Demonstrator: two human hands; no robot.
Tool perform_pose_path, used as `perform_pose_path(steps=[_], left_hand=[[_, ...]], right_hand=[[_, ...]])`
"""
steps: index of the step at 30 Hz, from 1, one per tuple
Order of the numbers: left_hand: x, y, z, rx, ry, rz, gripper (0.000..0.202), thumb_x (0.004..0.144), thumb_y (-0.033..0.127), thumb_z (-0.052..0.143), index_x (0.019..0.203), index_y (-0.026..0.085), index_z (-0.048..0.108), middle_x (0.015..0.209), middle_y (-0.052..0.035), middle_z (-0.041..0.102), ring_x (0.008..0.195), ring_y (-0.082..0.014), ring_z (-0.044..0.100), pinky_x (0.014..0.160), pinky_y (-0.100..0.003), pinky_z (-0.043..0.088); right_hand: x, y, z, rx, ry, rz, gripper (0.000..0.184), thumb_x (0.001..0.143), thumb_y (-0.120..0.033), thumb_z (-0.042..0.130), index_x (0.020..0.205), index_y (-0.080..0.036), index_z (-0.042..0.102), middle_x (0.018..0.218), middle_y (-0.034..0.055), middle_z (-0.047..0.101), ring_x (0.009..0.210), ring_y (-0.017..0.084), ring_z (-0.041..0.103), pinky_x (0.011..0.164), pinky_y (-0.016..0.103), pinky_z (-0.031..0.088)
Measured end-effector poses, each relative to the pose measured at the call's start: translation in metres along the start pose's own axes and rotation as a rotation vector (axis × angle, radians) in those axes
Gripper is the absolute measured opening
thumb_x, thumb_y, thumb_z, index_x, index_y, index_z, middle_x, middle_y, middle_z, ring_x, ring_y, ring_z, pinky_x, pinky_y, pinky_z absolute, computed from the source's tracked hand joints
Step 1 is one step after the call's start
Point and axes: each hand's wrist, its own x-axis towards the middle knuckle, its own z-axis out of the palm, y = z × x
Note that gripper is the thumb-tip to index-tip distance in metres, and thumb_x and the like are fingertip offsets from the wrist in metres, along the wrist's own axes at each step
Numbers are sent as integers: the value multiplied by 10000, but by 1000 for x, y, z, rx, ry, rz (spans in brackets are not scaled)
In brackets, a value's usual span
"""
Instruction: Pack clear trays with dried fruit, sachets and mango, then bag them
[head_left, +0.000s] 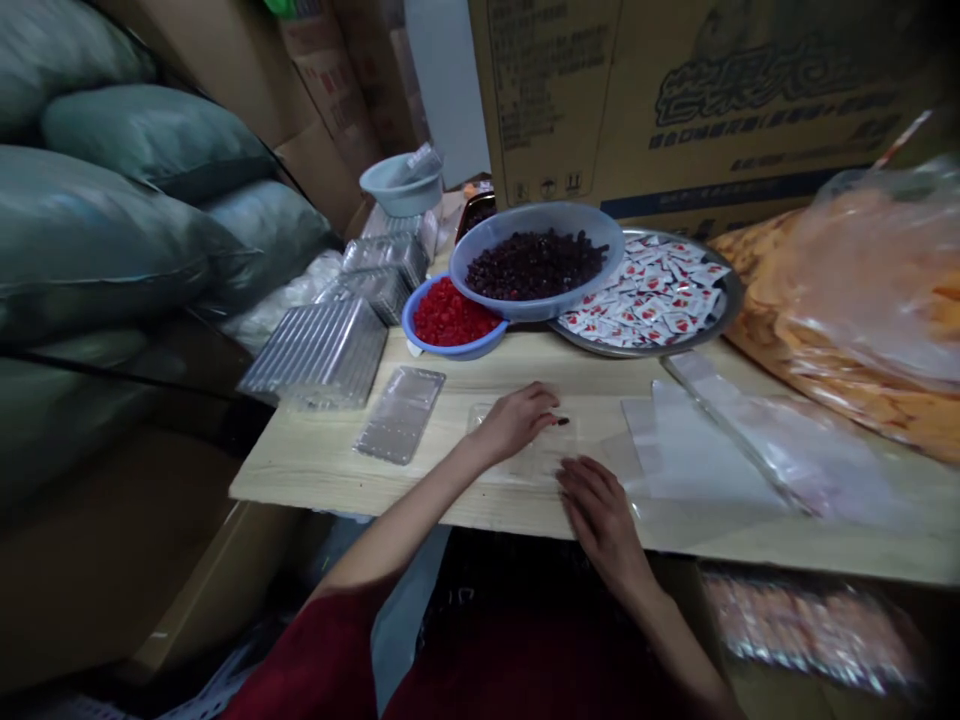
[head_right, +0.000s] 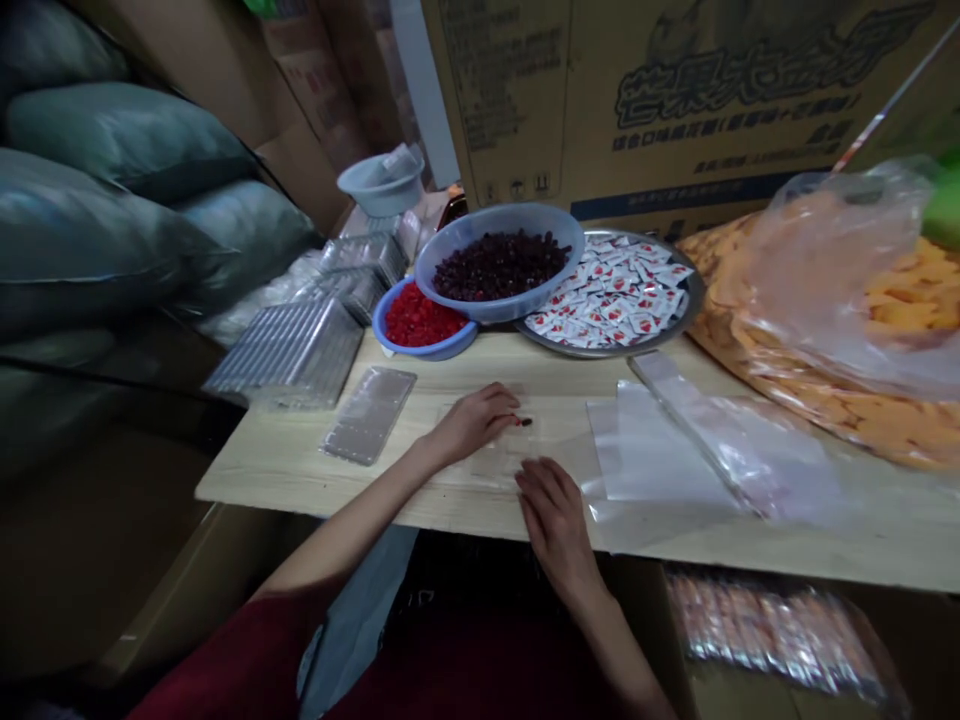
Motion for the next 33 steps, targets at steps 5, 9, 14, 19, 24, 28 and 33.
perform_pose_path(steps=[5,9,14,19,24,28,33], left_hand=[[20,-51,-82,213,530,-320,173,1001,250,485,1012,178,641,992,-76,682,940,-187,633,908,-319,488],[45,-114,-120,466,238,-730,95,834,203,702,897,136,676,1058,-164,683,1078,-297,633,981,-388,463],[42,-143,-124,422,236,-755,171,875,327,683,853,157,680,906,-111,713,919,-255,673,872,-346,503],[33,-128,-132,333,509,-549,165,892,168,571,997,160,698,986,-85,709,946,-211,657,937,-343,495],[73,-80,-148,283,706,-228,162,904,199,579,993,169,711,997,-81,682,922,-196,637,906,-330,501],[129,-47,-137,290,366,-108,137,863,231,680,988,196,724,985,-64,716,905,-202,643,886,-329,489],[181,-48,-107,208,-58,-304,118,773,289,771,815,180,749,798,-56,707,779,-201,641,775,-307,484]], right_hand=[[0,2,4,68,42,16,356,972,-153,570,1314,-243,615,1365,85,609,1354,270,478,1072,524,484],[-1,3,4,155,119,71,320,963,-162,580,1265,-246,647,1316,95,621,1280,257,552,1043,500,514],[-5,10,4,182,177,181,253,981,-208,568,1212,-242,665,1291,93,635,1210,237,610,1027,469,533],[-7,15,7,199,201,173,236,979,-216,570,1189,-248,671,1242,87,663,1179,233,633,1000,439,555],[-7,16,10,184,243,168,214,969,-216,572,1150,-257,678,1201,80,680,1124,241,662,941,436,588],[-5,15,13,168,264,147,225,967,-199,563,1155,-256,672,1183,83,682,1101,239,669,917,426,598],[-4,11,13,155,247,156,243,975,-183,545,1172,-253,668,1205,86,670,1138,233,649,951,420,585]])
